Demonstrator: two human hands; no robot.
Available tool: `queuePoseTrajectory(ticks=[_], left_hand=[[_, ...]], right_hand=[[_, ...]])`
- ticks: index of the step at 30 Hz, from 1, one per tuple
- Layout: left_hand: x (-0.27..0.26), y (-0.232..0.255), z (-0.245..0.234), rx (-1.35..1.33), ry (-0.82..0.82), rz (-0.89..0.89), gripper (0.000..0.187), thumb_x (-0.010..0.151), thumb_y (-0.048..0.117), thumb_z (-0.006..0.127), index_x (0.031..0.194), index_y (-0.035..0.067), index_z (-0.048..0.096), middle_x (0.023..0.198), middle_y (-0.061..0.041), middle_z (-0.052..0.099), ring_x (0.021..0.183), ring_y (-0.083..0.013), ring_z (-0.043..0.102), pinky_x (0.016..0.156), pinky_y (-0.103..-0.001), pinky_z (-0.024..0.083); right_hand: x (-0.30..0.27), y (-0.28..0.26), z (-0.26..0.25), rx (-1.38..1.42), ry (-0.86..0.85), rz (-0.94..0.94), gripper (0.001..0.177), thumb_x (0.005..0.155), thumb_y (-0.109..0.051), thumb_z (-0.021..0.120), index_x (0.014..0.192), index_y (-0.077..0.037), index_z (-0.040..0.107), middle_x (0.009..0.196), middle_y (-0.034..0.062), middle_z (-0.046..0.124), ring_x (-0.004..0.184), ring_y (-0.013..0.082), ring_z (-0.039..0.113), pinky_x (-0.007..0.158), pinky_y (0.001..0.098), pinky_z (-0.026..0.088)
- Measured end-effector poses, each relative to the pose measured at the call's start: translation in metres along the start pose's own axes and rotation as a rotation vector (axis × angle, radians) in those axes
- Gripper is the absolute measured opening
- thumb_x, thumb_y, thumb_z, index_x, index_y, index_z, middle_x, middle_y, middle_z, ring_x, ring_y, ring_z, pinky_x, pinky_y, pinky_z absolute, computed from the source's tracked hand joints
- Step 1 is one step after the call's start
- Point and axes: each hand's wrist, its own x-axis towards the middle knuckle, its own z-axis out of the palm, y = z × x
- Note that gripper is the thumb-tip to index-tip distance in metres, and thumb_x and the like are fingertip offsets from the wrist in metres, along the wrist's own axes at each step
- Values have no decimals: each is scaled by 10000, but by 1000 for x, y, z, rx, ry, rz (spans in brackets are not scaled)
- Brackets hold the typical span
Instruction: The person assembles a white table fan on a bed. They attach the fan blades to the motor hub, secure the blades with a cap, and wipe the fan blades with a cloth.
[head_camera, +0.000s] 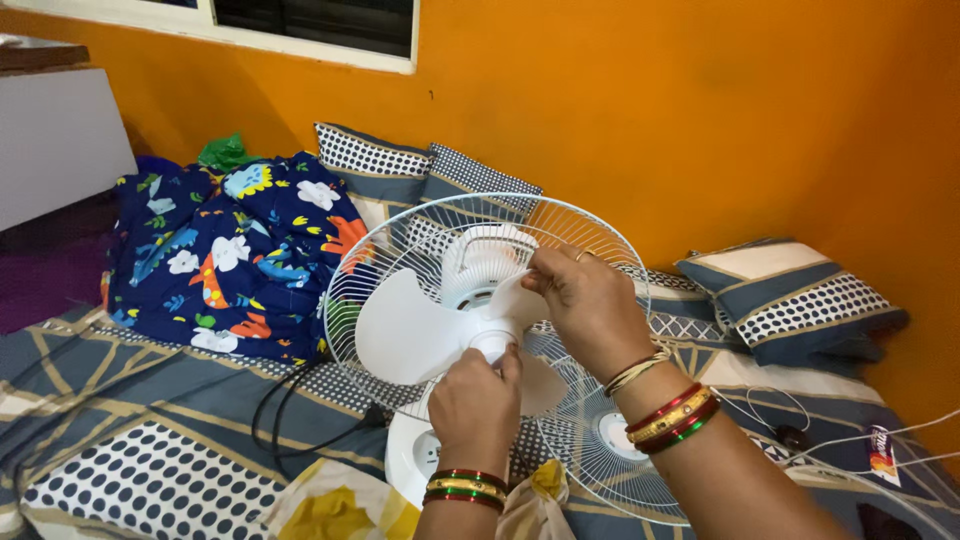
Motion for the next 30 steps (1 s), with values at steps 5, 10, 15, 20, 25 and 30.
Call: queuePoseTrajectory(ticks=[5, 10, 15, 20, 25, 30], left_hand=[[-3, 0, -1, -29, 11, -15, 552, 893, 554, 596, 830, 23, 734, 855, -247, 723, 827, -444, 700, 793, -522, 540], [-9, 0, -1, -109, 22, -68, 561, 883, 549, 611, 853, 2, 734, 863, -249, 717, 826, -447, 697, 791, -531, 532], [-10, -1, 5, -336, -44, -271, 560, 895, 543, 605, 913, -4, 728, 811, -229, 724, 791, -409, 705, 745, -498, 529], [-3, -2, 14, -795, -155, -472, 557, 901, 498, 617, 859, -45, 734, 730, -174, 690, 650, -283, 644, 625, -436, 501], [-1, -6, 22, -680, -80, -406, 531, 918, 480, 601, 767, -16, 716, 654, -114, 673, 573, -214, 619, 578, -350, 474], [3, -10, 27, -897, -133, -516, 502, 911, 430, 650, 767, -51, 674, 619, -91, 566, 533, -193, 516, 508, -344, 408]], right_hand=[[-3, 3, 1, 18, 5, 42, 152, 920, -223, 674, 898, -77, 637, 928, 120, 706, 853, 358, 678, 692, 467, 525], [-4, 2, 3, 37, 34, 47, 119, 917, -215, 668, 917, -96, 663, 931, 125, 705, 846, 359, 678, 698, 463, 530], [-9, 6, 1, -4, -10, 129, 158, 942, -248, 673, 946, -91, 655, 898, 144, 688, 851, 378, 665, 696, 480, 510], [-9, 8, -1, 72, 10, 68, 123, 914, -223, 657, 960, -109, 657, 912, 130, 692, 851, 362, 675, 687, 461, 522], [-5, 7, -2, 82, -54, 66, 160, 925, -252, 663, 924, -96, 629, 885, 125, 690, 849, 348, 674, 696, 457, 517], [1, 5, -6, 91, -88, 80, 180, 938, -271, 651, 905, -96, 624, 874, 125, 691, 848, 344, 672, 706, 451, 516]])
